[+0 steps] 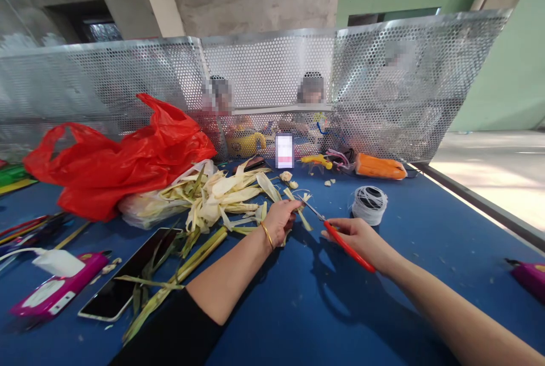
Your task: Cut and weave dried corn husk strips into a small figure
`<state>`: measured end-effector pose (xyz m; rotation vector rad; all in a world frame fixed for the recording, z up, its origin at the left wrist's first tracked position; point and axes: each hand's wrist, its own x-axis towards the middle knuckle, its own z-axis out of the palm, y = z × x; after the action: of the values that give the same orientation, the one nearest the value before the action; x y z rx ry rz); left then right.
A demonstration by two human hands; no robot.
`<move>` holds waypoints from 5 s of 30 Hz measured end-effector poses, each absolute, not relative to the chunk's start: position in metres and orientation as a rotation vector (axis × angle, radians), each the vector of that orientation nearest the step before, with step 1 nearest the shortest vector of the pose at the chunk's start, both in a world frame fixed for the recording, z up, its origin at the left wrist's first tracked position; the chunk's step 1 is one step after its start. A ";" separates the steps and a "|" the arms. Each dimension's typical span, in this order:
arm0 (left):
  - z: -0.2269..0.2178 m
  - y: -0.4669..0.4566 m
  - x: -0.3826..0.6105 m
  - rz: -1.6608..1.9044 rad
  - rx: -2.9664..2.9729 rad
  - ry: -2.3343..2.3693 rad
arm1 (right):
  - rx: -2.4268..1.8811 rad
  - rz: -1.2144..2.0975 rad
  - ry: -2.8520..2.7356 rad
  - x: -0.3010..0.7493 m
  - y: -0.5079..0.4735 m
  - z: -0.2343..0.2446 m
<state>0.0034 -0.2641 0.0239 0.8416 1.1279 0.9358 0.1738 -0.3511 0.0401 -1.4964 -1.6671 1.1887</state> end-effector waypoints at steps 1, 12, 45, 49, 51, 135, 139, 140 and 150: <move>0.024 -0.264 0.003 0.935 0.841 1.126 | -1.501 1.183 -1.664 0.174 -0.351 0.039; 0.028 -0.259 -0.005 0.965 0.852 1.007 | -1.619 1.056 -1.475 0.177 -0.346 0.032; 0.054 -0.293 0.011 1.079 0.779 0.885 | -1.493 0.745 -1.693 0.199 -0.348 0.050; 0.051 -0.285 0.008 1.156 0.776 0.883 | -1.602 0.610 -1.840 0.201 -0.351 0.054; 0.050 -0.282 0.007 1.175 0.780 0.877 | -1.610 0.562 -1.880 0.200 -0.351 0.054; 0.041 -0.317 0.023 0.875 0.771 0.729 | -1.152 0.995 -1.279 0.179 -0.353 0.049; 0.041 -0.318 0.023 0.876 0.813 0.794 | -1.170 0.988 -1.260 0.177 -0.352 0.048; 0.040 -0.318 0.023 0.879 0.825 0.812 | -1.176 0.978 -1.258 0.177 -0.351 0.047; 0.045 -0.307 0.016 0.904 0.866 0.895 | -1.375 0.881 -1.404 0.203 -0.352 0.071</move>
<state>0.0161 -0.3072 0.0449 0.8664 0.8948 0.9040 0.2031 -0.3522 0.0712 -1.3751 -1.4041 0.8812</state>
